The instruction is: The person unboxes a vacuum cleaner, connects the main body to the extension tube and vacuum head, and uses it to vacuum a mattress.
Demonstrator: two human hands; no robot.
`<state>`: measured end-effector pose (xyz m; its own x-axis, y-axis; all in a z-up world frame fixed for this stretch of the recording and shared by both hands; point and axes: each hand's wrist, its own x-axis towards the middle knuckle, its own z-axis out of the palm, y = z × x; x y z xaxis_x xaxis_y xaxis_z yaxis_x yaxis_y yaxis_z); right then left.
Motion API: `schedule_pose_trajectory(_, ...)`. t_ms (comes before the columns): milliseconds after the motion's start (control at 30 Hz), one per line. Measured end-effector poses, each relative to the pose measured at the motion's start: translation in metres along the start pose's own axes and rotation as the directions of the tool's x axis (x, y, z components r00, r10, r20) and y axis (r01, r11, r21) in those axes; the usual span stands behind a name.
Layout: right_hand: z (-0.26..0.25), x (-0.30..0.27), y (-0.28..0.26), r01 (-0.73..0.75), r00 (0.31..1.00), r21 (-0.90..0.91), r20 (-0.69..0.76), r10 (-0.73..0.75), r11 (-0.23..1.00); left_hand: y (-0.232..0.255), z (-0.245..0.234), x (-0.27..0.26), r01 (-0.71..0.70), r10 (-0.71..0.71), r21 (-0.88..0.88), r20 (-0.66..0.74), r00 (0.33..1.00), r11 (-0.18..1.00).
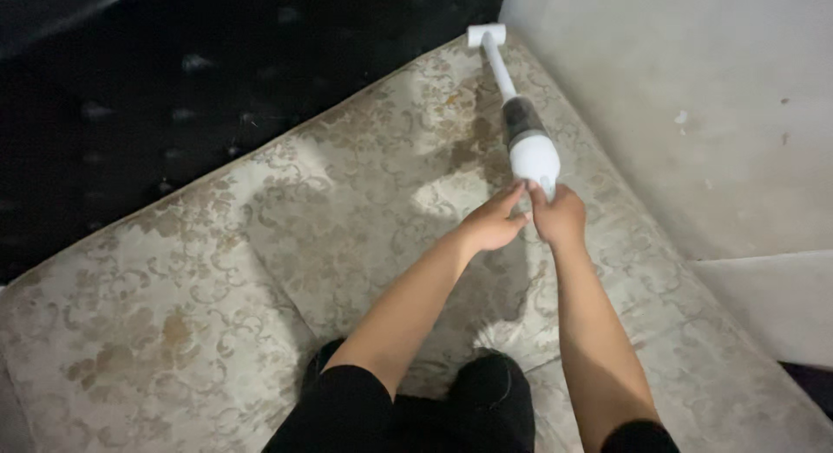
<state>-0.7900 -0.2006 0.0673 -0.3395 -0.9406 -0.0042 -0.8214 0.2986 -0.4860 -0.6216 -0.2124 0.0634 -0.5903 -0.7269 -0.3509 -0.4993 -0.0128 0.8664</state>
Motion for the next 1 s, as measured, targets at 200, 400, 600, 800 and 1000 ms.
schedule_pose_trajectory(200,-0.029,0.043,-0.018,-0.241,0.959,0.200,0.200,0.201,0.950,-0.022,0.022,0.000,0.024,-0.024,0.034,-0.022,0.999,0.999)
schedule_pose_trajectory(400,-0.052,0.041,-0.011,-0.101,0.988,0.090,0.123,0.090,0.991,-0.070,0.038,-0.029,0.222,-0.221,-0.074,0.019,0.975,0.972)
schedule_pose_trajectory(600,-0.075,0.030,-0.022,-0.304,0.936,0.236,0.257,0.242,0.923,-0.087,0.057,-0.058,0.283,-0.270,-0.174,0.096,0.958,0.943)
schedule_pose_trajectory(800,-0.116,-0.039,0.025,-0.347,0.912,0.074,0.258,0.318,0.935,-0.113,0.050,-0.124,0.415,-0.374,-0.280,0.192,0.908,0.865)
schedule_pose_trajectory(1000,-0.149,-0.121,0.076,-0.300,0.943,0.000,0.153,0.296,0.954,-0.177,0.071,-0.155,0.576,-0.564,-0.017,0.181,0.806,0.817)
